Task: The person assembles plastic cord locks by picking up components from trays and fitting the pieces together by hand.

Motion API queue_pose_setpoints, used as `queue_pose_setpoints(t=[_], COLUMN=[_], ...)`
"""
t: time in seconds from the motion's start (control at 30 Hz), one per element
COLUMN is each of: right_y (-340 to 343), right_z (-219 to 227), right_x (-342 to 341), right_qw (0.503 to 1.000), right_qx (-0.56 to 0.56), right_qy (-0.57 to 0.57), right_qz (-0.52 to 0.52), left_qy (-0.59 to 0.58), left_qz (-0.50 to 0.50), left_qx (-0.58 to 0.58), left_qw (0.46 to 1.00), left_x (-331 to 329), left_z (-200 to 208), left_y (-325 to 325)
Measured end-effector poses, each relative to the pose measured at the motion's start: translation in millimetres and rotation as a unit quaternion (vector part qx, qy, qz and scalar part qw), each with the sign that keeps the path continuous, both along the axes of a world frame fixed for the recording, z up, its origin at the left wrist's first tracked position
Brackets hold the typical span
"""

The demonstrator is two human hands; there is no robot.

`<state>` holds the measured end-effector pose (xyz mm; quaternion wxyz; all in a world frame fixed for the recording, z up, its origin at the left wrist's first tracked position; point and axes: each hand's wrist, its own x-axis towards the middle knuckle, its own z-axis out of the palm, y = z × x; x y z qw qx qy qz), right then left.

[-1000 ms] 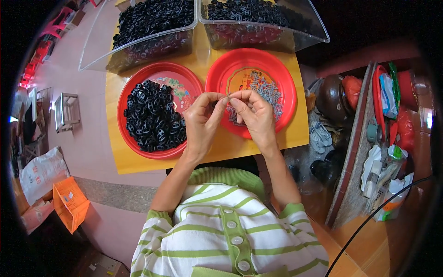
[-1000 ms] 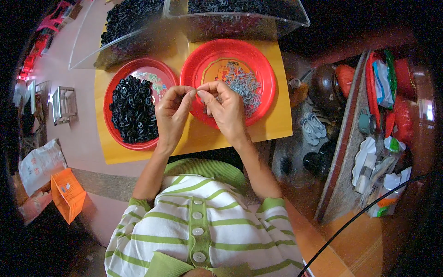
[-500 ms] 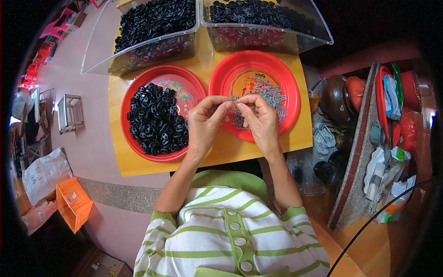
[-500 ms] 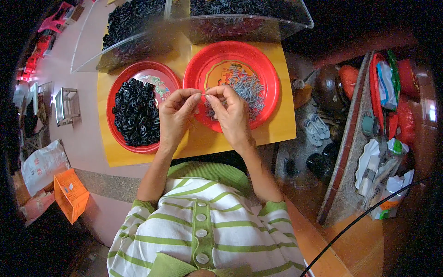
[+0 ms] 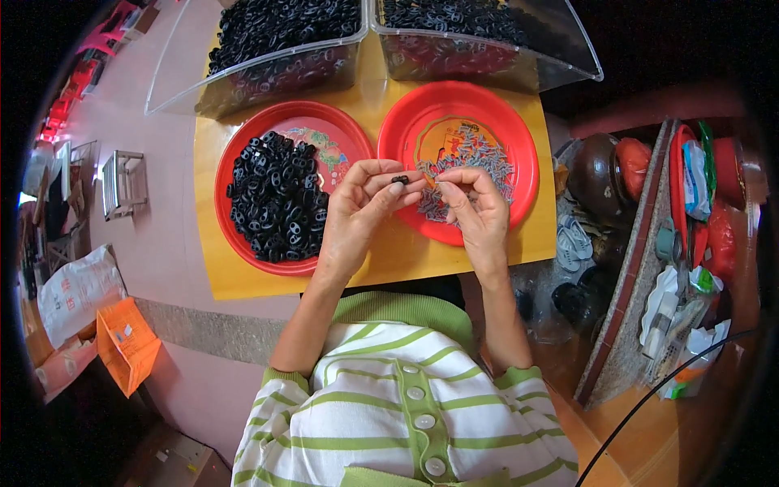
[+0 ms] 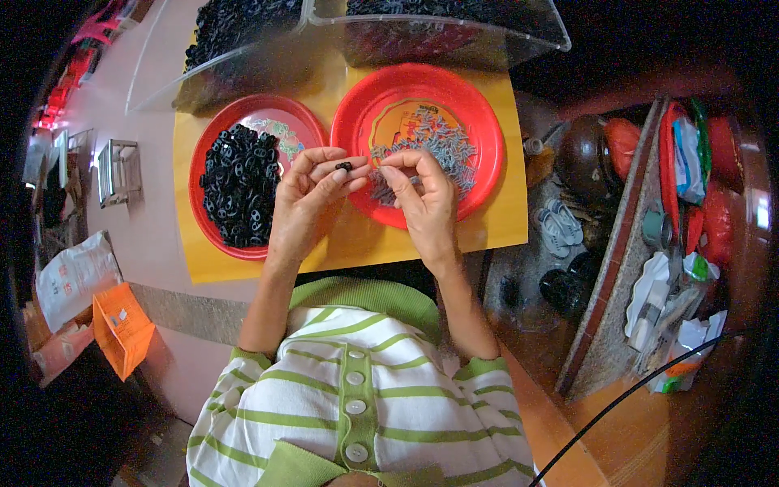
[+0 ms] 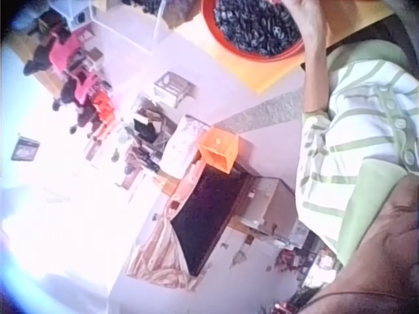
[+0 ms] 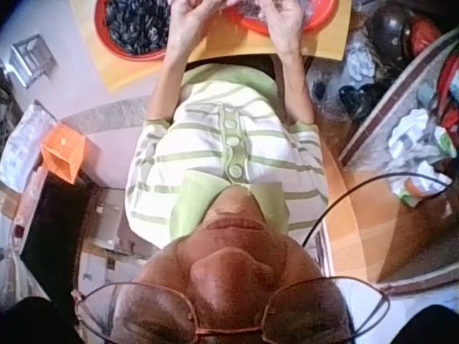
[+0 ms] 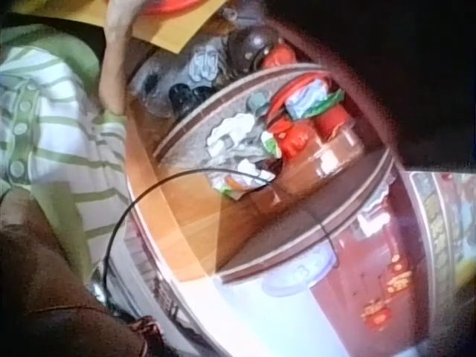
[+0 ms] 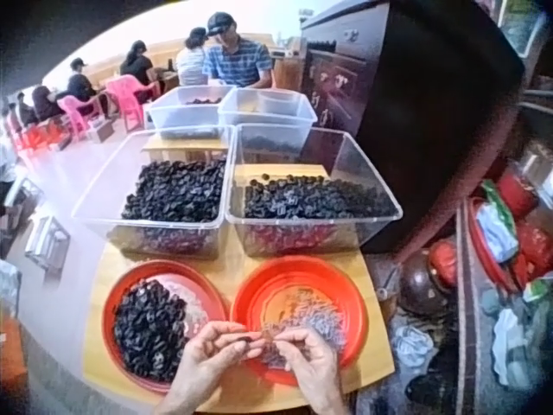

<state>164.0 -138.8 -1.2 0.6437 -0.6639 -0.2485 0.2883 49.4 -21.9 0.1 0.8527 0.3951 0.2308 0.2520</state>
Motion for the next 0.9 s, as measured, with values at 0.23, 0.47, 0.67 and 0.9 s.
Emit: queue_pose_setpoints(t=[0.23,0.47,0.67,0.9], right_y=[11,25,26,37], right_z=[4,14,16,7], right_x=[-11,-20,-32,-43], right_qw=[0.993,0.996,0.995,0.991], right_qx=[0.033,0.047,0.062,0.056], right_qy=[-0.109,-0.029,0.012,0.002], right_qz=[0.035,0.076,0.083,0.122], left_qy=[0.049,0.034,-0.008,0.031], left_qz=[-0.021,-0.002,-0.03,0.008], left_qx=[-0.019,-0.05,-0.096,-0.055], left_qw=[0.998,0.998,0.995,0.998], left_x=[-13,-31,-51,-68], left_z=[-5,1,3,7], left_y=[9,8,12,11])
